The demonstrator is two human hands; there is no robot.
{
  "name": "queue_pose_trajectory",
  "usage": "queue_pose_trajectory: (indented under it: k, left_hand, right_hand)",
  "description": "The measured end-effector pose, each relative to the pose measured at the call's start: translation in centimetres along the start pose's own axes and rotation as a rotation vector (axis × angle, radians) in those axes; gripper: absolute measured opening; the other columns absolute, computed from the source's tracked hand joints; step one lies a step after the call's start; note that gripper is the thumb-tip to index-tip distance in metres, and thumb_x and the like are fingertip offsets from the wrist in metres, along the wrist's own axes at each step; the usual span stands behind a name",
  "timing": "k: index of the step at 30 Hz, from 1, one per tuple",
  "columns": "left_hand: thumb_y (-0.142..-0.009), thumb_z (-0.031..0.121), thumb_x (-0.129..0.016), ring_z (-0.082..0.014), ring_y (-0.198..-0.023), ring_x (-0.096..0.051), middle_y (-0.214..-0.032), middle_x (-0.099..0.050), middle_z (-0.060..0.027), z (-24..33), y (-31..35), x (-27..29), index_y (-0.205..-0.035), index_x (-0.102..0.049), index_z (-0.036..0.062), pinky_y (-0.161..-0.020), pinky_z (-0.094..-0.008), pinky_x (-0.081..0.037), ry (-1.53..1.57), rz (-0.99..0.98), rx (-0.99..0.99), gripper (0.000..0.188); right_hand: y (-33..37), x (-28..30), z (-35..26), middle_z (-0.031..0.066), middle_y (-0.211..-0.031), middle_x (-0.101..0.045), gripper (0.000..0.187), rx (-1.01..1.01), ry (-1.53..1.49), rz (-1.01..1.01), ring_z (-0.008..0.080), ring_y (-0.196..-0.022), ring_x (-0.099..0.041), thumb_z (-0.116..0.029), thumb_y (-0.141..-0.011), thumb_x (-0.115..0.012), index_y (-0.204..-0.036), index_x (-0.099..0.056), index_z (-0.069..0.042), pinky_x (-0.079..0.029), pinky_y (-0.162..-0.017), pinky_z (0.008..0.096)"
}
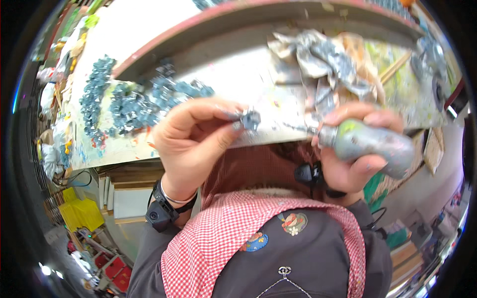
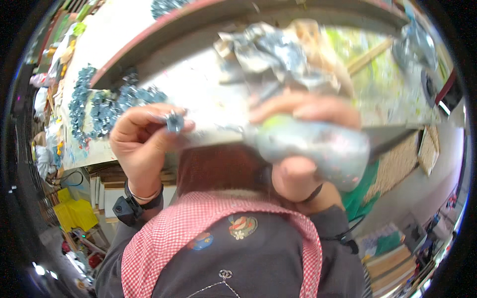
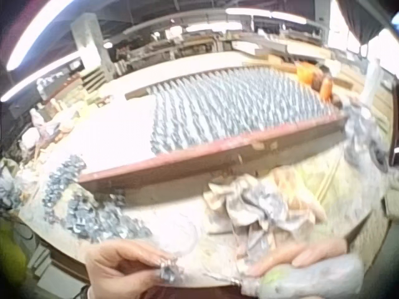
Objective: Apply adhesive to small silver-colored components and arrange them in a grid tray.
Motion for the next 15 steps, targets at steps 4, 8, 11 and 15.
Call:
queue_pose_trajectory:
  k: [4, 8, 11, 15]
  left_hand:
    - [-0.07, -0.02, -0.054, -0.0233, -0.081, -0.063, -0.089, -0.06, -0.0199, 2.4, -0.8, 1.2, -0.086, -0.052, -0.0023, -0.073, -0.0341, -0.054, -0.059, -0.051, -0.037, 0.024]
    - [-0.073, -0.017, -0.054, -0.0204, -0.08, -0.063, -0.085, -0.062, -0.0156, 6.5, -5.5, 5.7, -0.087, -0.053, -0.0038, -0.073, -0.0314, -0.053, -0.355, 0.035, -0.173, 0.019]
    - [-0.077, -0.007, -0.057, -0.0141, -0.073, -0.062, -0.075, -0.063, -0.011, 5.4, -12.8, 10.6, -0.082, -0.054, -0.0061, -0.067, -0.0239, -0.051, -0.453, 0.015, -0.117, 0.006]
    - [-0.067, 0.004, -0.065, -0.0147, -0.069, -0.059, -0.072, -0.061, -0.0066, 1.2, -20.7, 15.4, -0.077, -0.062, -0.0006, -0.064, -0.0279, -0.047, -0.743, -0.039, -0.184, 0.011]
  right_hand:
    - [1.2, 0.3, -0.2, 0.018, -0.075, -0.058, 0.058, -0.104, 0.013, 0.106, 0.0228, -0.065, -0.056, -0.055, -0.08, -0.053, -0.101, -0.033, -0.005, -0.045, -0.059, 0.0292]
    - [1.5, -0.5, -0.2, 0.019, -0.076, -0.057, 0.054, 0.057, -0.087, 0.193, 0.0236, -0.065, -0.056, -0.046, -0.08, -0.058, -0.097, -0.035, 0.0, -0.046, -0.058, 0.0282]
    - [1.6, -0.5, -0.4, 0.0189, -0.077, -0.056, 0.053, 0.0, -0.067, 0.128, 0.0227, -0.065, -0.056, -0.046, -0.08, -0.057, -0.097, -0.033, -0.001, -0.046, -0.058, 0.0282]
    - [1.6, -0.7, -1.1, 0.018, -0.075, -0.057, 0.053, 0.021, -0.046, 0.099, 0.0215, -0.064, -0.055, -0.047, -0.08, -0.056, -0.096, -0.033, -0.003, -0.046, -0.059, 0.0303]
Point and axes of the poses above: each hand's wrist, its own y-axis away from the middle knuckle, its own x-axis out of the back of the hand, z = x × y, the point moved 3 cm from there along -y, towards the middle knuckle
